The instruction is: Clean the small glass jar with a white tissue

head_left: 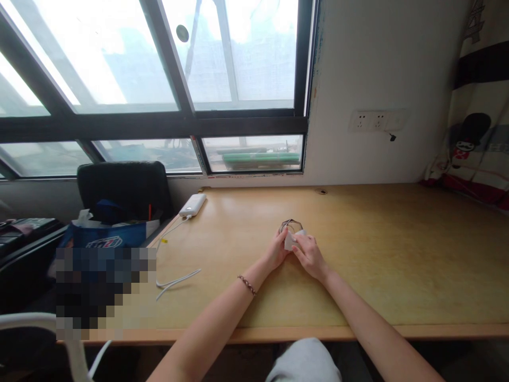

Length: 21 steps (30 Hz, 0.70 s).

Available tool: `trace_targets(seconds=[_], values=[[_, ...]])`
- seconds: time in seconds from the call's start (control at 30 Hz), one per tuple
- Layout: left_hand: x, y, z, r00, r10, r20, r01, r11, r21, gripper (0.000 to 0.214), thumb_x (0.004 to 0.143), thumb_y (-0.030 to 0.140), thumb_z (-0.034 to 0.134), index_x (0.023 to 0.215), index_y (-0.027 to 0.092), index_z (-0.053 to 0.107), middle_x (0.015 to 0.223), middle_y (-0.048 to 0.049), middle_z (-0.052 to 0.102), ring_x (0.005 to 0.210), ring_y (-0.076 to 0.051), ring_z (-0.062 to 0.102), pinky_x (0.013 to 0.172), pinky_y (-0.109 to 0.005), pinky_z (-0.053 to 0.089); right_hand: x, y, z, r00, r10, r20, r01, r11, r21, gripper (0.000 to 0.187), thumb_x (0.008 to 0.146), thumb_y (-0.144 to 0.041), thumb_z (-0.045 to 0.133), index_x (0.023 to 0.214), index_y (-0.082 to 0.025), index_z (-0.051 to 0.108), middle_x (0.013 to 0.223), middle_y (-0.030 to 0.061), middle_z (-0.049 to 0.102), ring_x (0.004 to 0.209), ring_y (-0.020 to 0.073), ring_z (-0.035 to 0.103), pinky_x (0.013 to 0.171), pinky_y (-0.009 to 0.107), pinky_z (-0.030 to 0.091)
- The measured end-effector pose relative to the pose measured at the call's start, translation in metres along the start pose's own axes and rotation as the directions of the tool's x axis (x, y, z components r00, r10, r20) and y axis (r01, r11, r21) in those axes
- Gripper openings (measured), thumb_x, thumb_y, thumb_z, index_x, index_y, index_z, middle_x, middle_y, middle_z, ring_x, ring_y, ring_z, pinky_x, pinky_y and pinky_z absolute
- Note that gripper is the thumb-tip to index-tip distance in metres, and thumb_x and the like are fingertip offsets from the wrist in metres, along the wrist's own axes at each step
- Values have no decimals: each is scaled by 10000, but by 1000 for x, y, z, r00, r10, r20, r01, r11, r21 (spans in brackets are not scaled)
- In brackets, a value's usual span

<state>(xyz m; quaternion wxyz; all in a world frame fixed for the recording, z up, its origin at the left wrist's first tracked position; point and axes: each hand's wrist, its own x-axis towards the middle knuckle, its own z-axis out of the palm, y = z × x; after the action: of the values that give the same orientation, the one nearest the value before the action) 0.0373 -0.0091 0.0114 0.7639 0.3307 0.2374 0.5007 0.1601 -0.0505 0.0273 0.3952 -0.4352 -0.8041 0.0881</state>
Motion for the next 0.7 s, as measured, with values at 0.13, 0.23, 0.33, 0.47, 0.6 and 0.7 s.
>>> trace_targets(seconds=[0.13,0.23,0.33,0.47,0.6,0.7], values=[[1,3,0,994,-99,36,99,995,-3,434,733,478,499,1025,158,520,864,-70,609,705,-151,581,624,-255,455,1,-4,-4,997,24,-72,-35,986,-160,289,870,-254,292,905,-217,577,949,33,598,977,164,468,912,376,207],[1,4,-3,977,-198,75,197,980,24,451,748,518,445,1066,204,501,772,-34,610,556,-111,557,497,-223,435,2,-10,-6,982,47,-181,-104,941,-323,278,849,-284,341,806,-209,605,1064,51,549,1099,215,366,947,428,143],[2,6,-5,968,-230,102,226,973,48,498,737,568,410,1086,220,483,633,-2,576,407,-81,486,357,-174,328,2,-15,-6,972,59,-226,-153,894,-422,269,833,-317,373,793,-204,614,1147,64,498,1119,245,330,954,454,131],[3,8,-6,948,-298,111,291,954,70,550,713,625,376,1016,187,513,540,15,529,335,-69,430,302,-160,239,2,-18,-4,970,60,-237,-166,874,-456,269,828,-321,379,895,-192,606,1164,78,479,1099,244,343,965,439,167],[3,8,-7,941,-325,96,312,942,128,598,699,664,335,987,172,517,477,32,481,297,-56,376,291,-154,198,2,-17,-2,977,26,-209,-116,896,-429,296,829,-312,372,989,-177,580,1119,95,502,1067,233,379,968,409,217],[3,6,-7,942,-324,90,308,938,162,623,680,684,331,949,157,527,482,30,474,300,-53,368,292,-157,187,2,-15,-1,985,-24,-168,-45,919,-391,305,838,-284,346,1027,-182,562,1103,89,522,1080,218,390,978,402,226]])
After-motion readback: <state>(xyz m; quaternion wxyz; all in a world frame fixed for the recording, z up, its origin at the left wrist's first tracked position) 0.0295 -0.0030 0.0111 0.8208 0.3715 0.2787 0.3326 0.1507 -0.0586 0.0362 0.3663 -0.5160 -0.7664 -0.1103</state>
